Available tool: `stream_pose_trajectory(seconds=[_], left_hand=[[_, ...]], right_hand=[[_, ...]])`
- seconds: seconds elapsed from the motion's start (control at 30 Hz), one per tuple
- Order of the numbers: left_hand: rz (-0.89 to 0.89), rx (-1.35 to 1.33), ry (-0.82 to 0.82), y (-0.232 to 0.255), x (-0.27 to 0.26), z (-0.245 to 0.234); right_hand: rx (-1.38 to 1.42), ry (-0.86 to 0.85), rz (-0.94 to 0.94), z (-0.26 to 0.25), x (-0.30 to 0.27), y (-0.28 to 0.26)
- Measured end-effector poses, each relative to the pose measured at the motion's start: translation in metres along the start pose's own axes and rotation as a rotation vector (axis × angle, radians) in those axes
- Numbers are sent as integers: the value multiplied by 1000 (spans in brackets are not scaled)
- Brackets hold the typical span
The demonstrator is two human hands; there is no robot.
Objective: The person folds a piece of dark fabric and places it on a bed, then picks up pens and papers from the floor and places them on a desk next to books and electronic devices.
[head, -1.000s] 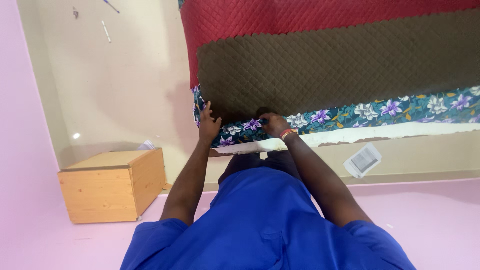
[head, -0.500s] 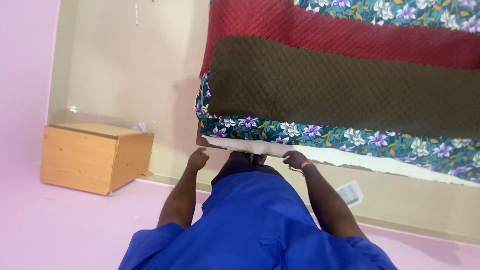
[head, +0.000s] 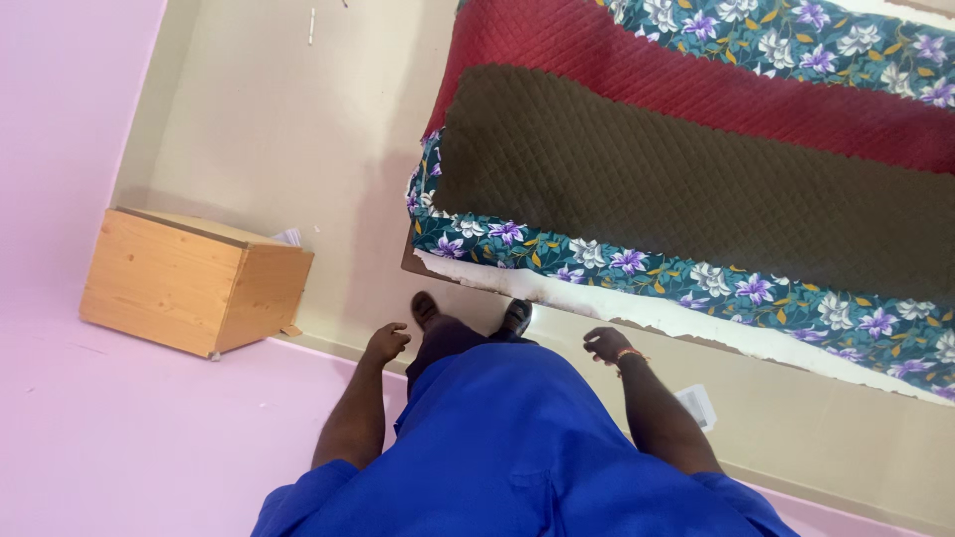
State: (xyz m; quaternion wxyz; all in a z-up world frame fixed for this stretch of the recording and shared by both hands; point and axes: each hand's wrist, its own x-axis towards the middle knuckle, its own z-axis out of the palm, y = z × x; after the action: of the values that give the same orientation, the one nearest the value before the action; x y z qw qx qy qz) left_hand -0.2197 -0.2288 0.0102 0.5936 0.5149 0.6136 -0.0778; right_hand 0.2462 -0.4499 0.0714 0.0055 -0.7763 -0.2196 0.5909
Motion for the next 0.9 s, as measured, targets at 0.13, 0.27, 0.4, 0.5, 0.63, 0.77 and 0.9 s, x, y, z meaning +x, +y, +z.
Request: stream_pose_trajectory(seconds=[0.13, 0.27, 0.4, 0.5, 0.63, 0.77, 0.9], left_hand=[[64, -29, -7, 0, 13, -25], [129, -10, -28, 1, 17, -55], [141, 83, -84, -5, 20, -98], [121, 223, -104, -18, 29, -136], [77, 205, -119, -49, 41, -181], [45, 260, -129, -67, 39, -215], [-23, 385, -116, -69, 28, -232]], right_hand=[[30, -8, -78, 22, 11, -34], [51, 54, -184, 44, 21, -73], [98, 107, -133, 78, 24, -112], [156, 107, -155, 112, 22, -135], [197, 101, -168, 157, 17, -156], [177, 117, -87, 193, 9, -166], [236, 109, -60, 209, -3, -167]])
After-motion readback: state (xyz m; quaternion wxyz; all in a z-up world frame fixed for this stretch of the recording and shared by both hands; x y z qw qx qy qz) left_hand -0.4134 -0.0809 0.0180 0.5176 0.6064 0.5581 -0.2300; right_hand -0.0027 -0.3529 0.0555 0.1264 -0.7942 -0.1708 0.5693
